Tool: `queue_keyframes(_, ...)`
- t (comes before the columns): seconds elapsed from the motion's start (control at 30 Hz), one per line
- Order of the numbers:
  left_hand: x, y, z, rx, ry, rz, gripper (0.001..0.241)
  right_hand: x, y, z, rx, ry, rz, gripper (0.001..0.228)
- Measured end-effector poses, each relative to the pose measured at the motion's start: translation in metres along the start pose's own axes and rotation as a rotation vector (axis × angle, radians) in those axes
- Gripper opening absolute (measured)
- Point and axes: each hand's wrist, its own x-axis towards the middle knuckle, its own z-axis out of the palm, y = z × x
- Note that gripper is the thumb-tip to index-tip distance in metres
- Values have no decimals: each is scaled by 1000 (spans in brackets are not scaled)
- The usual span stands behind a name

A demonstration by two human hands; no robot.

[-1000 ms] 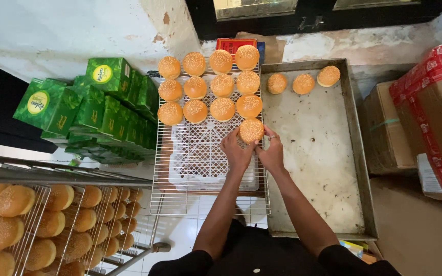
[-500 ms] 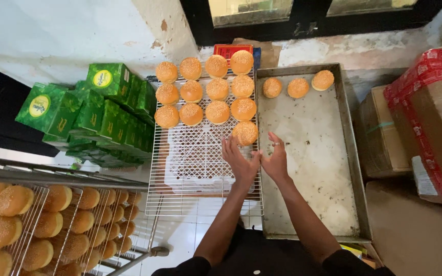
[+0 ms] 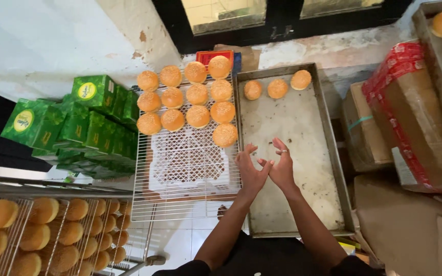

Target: Arranging burger buns on a cooling rack.

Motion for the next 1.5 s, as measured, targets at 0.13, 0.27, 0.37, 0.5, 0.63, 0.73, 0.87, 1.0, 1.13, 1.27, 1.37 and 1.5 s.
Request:
queue_keyframes(0.13,-3,12,19,17,-43,-18,87,-1,5,-27,-10,-8,39,88)
queue_keyframes(0.27,-14,12,51,-22,-67,-63,83,-1,15,-51,-14,-16,83,88)
queue_keyframes(0.37,-23,10,73,-102,-152,-146,82,-2,28,-69,-10,-28,116,86)
queue_keyframes(0.5,-28,4,101,-241,-266,-311,81,-2,55,-84,20,-37,170,85)
queue_keyframes(0.63,-27,-25,144,-255,-224,-261,84,13,103,-87,72,-15,194,86)
queue_keyframes(0.73,-32,-29,159,-231,-255,-360,88,13,135,-90,80,-28,215,81)
queue_keyframes(0.87,-19,-44,182,-183,-268,-383,92,36,159,-90,66,-42,283,79)
queue_keyframes(1.0,4,-73,211,-117,-259,-421,98,70,206,-78,80,-69,242,82)
queue_keyframes(1.13,41,-109,243,-98,-242,-401,102,118,248,-60,60,-114,261,85)
queue_keyframes(1.27,90,-138,262,-18,-276,-473,118,166,263,-42,78,-66,220,87)
queue_keyframes(1.37,122,-161,275,11,-288,-459,129,197,267,-27,77,-51,241,92)
queue_keyframes(1.5,154,-168,276,29,-303,-490,137,226,284,-9,59,-41,163,100)
